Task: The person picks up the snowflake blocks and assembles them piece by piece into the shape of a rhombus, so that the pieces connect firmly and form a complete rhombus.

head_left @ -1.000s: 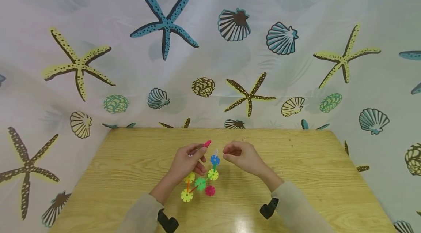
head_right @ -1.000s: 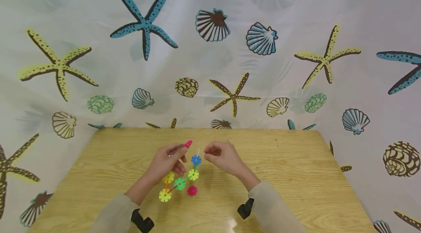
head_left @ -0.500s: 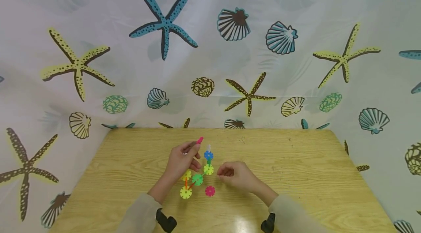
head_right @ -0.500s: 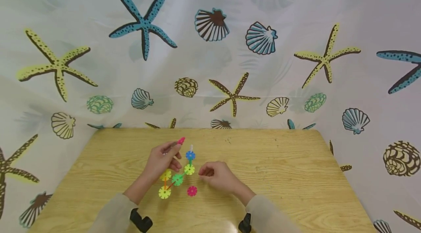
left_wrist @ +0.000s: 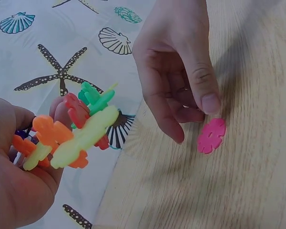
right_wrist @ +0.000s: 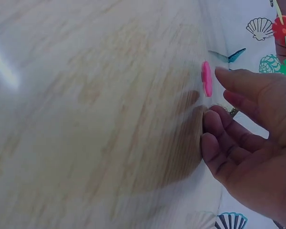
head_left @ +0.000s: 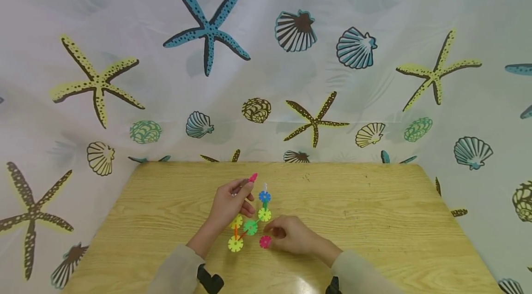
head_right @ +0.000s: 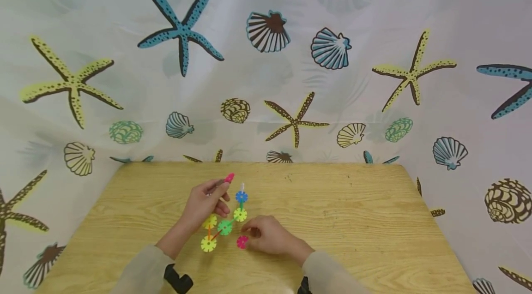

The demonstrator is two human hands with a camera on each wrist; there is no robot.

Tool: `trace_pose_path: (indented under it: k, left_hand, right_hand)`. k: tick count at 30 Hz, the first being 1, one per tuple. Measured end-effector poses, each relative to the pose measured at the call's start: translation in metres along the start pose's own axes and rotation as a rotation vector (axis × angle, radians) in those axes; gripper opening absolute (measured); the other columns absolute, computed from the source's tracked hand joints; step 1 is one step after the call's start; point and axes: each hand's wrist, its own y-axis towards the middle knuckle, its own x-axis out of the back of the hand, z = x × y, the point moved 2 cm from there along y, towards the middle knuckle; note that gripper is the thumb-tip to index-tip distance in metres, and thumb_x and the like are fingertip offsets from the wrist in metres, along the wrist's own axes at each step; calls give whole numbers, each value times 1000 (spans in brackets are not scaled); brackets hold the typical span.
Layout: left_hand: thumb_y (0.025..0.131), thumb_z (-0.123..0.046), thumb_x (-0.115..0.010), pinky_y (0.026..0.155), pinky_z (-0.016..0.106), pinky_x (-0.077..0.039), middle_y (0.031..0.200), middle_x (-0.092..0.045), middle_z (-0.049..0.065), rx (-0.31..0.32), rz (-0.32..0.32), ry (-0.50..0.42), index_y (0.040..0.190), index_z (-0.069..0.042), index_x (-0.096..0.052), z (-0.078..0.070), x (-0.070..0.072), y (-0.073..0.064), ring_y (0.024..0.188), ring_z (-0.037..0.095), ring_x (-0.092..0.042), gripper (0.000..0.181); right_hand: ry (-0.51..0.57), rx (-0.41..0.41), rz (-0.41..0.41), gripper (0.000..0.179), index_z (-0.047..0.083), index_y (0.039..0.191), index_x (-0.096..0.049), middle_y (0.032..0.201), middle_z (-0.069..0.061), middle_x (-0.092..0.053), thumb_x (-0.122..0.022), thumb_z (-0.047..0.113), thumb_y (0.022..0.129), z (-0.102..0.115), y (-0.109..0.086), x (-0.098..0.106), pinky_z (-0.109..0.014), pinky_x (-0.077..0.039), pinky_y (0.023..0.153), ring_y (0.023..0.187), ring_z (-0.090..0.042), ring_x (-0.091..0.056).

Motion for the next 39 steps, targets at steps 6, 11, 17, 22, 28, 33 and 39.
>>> trace_pose_path:
  k: [6,11,17,22,28,33,39]
  left_hand:
    - [108,-29,-63,57,32,-64,88,-68,15,3,-1,0,139,0,-63,0,0,2,56,15,-70,42]
    - [108,-30,-63,57,32,-64,88,-68,14,0,16,-16,140,1,-62,1,0,2,56,15,-70,44]
    - [108,-30,-63,57,33,-64,86,-68,10,5,34,-24,135,-1,-65,5,1,1,56,17,-70,40]
    - [108,-31,-63,57,32,-64,87,-68,14,-1,29,-24,136,-1,-65,4,1,2,56,16,-70,41]
    - [108,-31,-63,56,31,-63,87,-67,12,0,39,-33,142,-1,-62,3,1,2,55,15,-69,45]
    - [109,-29,-62,56,30,-63,87,-67,12,-2,48,-38,143,0,-61,1,-1,1,55,15,-69,45]
    - [109,-29,-61,56,31,-63,88,-67,13,-7,52,-35,144,0,-60,-1,-6,0,56,15,-69,46]
  right_hand:
    - [-24,-25,13,36,5,124,-76,93,-10,-67,-84,19,91,2,2,-2,-16,-44,69,79,-11,-55]
    - [-75,-18,9,31,6,119,-80,87,-7,-66,-85,17,90,1,4,-5,-16,-41,66,75,-2,-47]
    - [-113,-28,16,24,9,113,-82,83,-3,-65,-84,17,91,0,7,-7,-16,-41,65,72,2,-46]
    - [-113,-51,16,24,6,109,-79,88,-2,-68,-85,15,88,0,8,-6,-17,-46,68,76,-1,-52]
    - [-7,-105,-7,20,6,103,-70,90,-2,-71,-84,8,88,-4,5,-2,-18,-51,70,78,-3,-59]
    - [81,-146,-43,12,7,103,-70,88,0,-69,-78,7,93,-8,1,7,-20,-51,68,76,-4,-59]
    - [131,-150,-121,12,5,109,-72,88,-3,-70,-72,5,97,-7,-1,27,-21,-50,64,74,-9,-60]
